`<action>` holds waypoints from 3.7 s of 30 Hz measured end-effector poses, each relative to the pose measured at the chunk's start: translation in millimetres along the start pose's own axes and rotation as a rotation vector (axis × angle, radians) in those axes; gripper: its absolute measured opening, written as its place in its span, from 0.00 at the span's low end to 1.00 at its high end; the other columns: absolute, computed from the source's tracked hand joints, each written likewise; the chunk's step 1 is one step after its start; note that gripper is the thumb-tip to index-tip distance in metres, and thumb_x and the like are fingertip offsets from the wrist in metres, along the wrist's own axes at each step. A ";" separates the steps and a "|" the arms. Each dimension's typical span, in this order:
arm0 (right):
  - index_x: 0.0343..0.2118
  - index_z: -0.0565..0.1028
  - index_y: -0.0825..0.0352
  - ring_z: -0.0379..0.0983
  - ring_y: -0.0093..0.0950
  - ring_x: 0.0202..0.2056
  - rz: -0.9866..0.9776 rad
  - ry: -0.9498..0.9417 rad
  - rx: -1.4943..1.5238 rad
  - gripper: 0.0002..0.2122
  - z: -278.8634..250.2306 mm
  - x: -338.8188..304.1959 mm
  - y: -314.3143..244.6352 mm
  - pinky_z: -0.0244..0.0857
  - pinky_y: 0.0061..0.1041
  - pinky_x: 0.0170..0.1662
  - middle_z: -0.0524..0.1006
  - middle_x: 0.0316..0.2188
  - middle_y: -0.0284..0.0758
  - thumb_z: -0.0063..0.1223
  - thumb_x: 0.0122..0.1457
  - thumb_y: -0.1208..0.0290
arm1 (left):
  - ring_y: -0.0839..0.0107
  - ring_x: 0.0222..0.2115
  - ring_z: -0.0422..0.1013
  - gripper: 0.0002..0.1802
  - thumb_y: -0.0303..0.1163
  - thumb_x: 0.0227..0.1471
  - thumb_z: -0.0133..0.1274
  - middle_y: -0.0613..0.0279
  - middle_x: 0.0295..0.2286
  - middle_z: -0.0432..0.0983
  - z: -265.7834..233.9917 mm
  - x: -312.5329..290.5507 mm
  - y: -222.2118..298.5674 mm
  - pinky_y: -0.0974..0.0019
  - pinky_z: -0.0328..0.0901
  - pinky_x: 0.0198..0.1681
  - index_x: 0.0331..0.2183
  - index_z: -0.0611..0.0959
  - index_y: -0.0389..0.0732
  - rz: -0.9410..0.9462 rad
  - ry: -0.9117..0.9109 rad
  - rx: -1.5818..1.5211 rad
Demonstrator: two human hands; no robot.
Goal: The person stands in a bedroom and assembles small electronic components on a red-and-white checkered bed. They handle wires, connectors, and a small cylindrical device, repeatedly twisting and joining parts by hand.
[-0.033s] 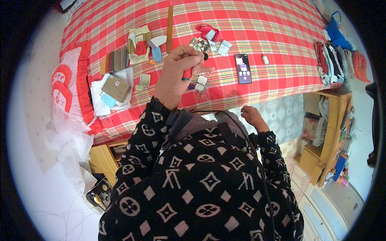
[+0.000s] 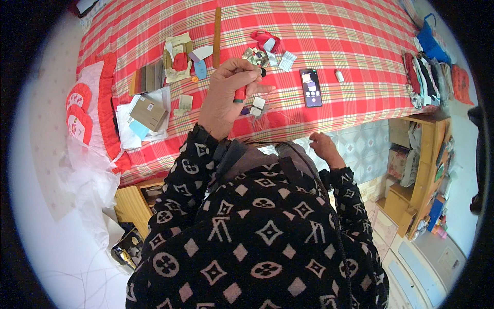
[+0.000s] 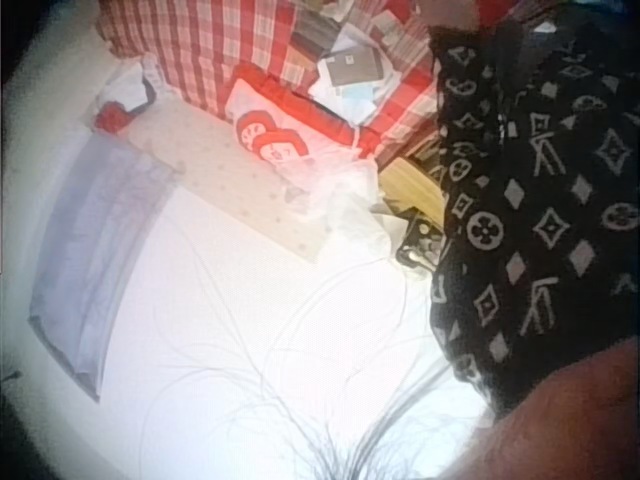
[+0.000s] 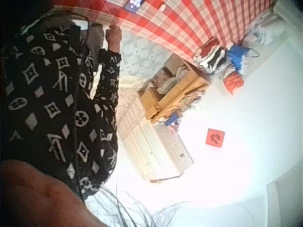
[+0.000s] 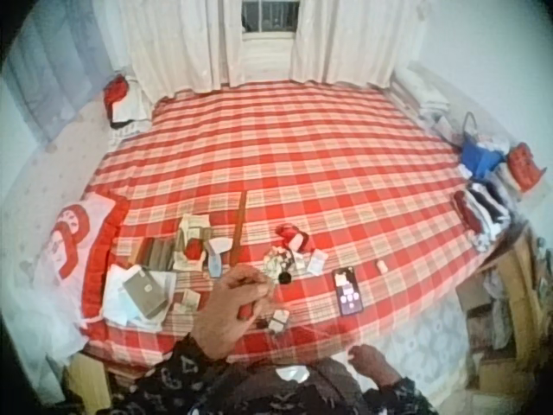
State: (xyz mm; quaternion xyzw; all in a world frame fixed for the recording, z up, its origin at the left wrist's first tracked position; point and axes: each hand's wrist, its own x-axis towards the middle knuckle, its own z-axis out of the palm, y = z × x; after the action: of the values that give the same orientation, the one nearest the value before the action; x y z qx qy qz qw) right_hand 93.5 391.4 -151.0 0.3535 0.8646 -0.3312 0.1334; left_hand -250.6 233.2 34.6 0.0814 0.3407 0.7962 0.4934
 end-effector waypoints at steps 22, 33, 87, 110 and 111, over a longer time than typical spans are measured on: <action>0.42 0.80 0.71 0.77 0.21 0.29 -0.164 -0.084 1.136 0.09 -101.8 36.0 -199.7 0.71 0.19 0.33 0.81 0.32 0.35 0.51 0.65 0.74 | 0.76 0.21 0.69 0.03 0.20 0.54 0.55 0.54 0.32 0.77 -12.8 2.1 -17.4 0.67 0.70 0.31 0.34 0.79 0.34 -0.004 -0.012 0.026; 0.36 0.73 0.70 0.71 0.22 0.24 -0.145 0.072 1.175 0.11 -107.3 31.1 -187.3 0.65 0.21 0.31 0.77 0.28 0.33 0.44 0.69 0.68 | 0.75 0.20 0.69 0.03 0.19 0.53 0.57 0.58 0.28 0.77 -11.7 5.2 -25.4 0.65 0.70 0.29 0.33 0.81 0.33 -0.111 -0.037 0.042; 0.32 0.72 0.67 0.65 0.21 0.21 -0.149 -0.031 1.220 0.13 -132.5 5.1 -205.2 0.59 0.19 0.25 0.74 0.25 0.33 0.46 0.69 0.63 | 0.77 0.23 0.70 0.04 0.20 0.54 0.56 0.59 0.35 0.77 11.3 4.0 -30.4 0.73 0.67 0.27 0.33 0.83 0.30 -0.052 -0.131 0.545; 0.36 0.73 0.69 0.65 0.21 0.19 -0.202 -0.063 1.236 0.13 -148.5 10.6 -210.0 0.58 0.18 0.22 0.75 0.27 0.34 0.45 0.69 0.63 | 0.85 0.22 0.69 0.16 0.26 0.55 0.59 0.68 0.28 0.79 19.8 -1.3 -25.4 0.78 0.64 0.22 0.47 0.81 0.37 -0.083 -0.223 0.746; 0.36 0.73 0.69 0.65 0.21 0.19 -0.209 -0.064 1.239 0.13 -149.4 10.0 -210.2 0.58 0.18 0.22 0.75 0.27 0.35 0.45 0.69 0.63 | 0.85 0.22 0.69 0.16 0.26 0.55 0.59 0.69 0.27 0.79 19.2 -0.5 -25.3 0.78 0.64 0.22 0.47 0.81 0.37 -0.059 -0.245 0.806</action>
State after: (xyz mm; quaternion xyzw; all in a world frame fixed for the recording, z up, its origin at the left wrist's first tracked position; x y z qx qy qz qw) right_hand -60.2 384.7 56.1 0.2688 0.5376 -0.7925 -0.1033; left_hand -222.9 248.8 33.4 0.3519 0.5659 0.5693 0.4815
